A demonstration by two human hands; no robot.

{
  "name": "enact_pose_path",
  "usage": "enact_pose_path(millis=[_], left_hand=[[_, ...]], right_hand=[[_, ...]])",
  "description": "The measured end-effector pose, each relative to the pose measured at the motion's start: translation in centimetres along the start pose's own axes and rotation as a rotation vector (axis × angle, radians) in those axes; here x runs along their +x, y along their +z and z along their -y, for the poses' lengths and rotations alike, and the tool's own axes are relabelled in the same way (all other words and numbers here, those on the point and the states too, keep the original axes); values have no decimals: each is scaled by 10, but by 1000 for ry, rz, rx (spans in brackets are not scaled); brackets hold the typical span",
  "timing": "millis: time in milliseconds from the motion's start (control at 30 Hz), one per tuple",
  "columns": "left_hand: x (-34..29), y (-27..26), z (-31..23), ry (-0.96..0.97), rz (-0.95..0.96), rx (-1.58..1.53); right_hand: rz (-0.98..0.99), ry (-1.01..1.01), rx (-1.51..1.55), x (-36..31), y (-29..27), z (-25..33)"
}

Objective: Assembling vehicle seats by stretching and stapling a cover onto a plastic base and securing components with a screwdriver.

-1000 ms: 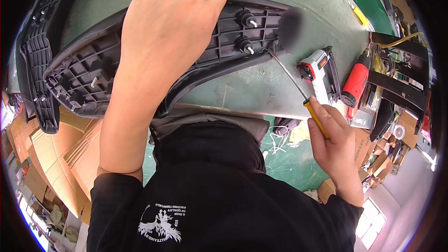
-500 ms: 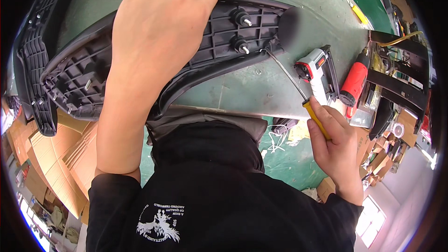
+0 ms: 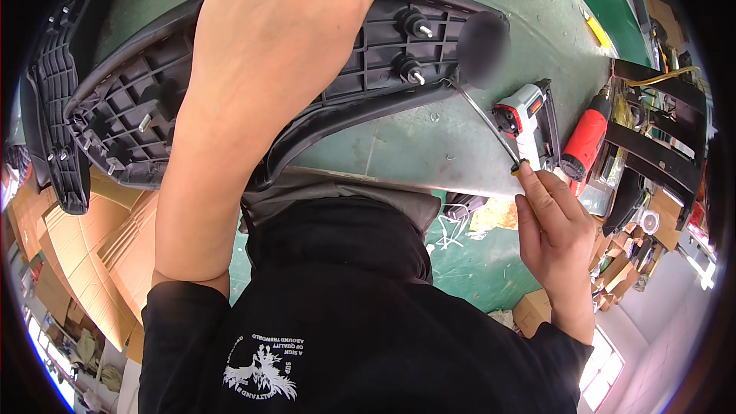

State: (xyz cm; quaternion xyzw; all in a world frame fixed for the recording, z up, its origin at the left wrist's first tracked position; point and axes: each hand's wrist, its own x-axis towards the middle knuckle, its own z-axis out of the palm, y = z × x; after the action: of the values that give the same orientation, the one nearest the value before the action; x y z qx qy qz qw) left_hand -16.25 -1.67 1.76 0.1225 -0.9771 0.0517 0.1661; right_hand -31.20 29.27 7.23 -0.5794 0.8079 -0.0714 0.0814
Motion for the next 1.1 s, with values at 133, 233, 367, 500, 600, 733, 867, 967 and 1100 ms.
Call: enact_pose_path(millis=[133,233,367,500,600,733,867,967,1100], left_hand=[[0,3,-1,-10,-5,-11],[2,4,-2,-1,-2,-8],[2,0,-1,-27,40,-7],[0,4,-2,-32,15,-18],[4,3,-1,-31,41,-30],[2,4,1,-29,4,-55],[0,7,4,-24,16,-34],[3,6,6,-31,40,-58],[8,4,10,-20,88,-84]], right_hand=[[5,30,38,1,4,-3],[10,28,64,1,2,-8],[80,142,278,8,-6,-11],[98,109,188,12,-10,-7],[71,-39,2,14,-7,-11],[79,-136,-144,11,1,-23],[168,350,954,-5,21,-56],[235,734,1950,-24,57,-71],[229,616,2585,-43,130,-51]])
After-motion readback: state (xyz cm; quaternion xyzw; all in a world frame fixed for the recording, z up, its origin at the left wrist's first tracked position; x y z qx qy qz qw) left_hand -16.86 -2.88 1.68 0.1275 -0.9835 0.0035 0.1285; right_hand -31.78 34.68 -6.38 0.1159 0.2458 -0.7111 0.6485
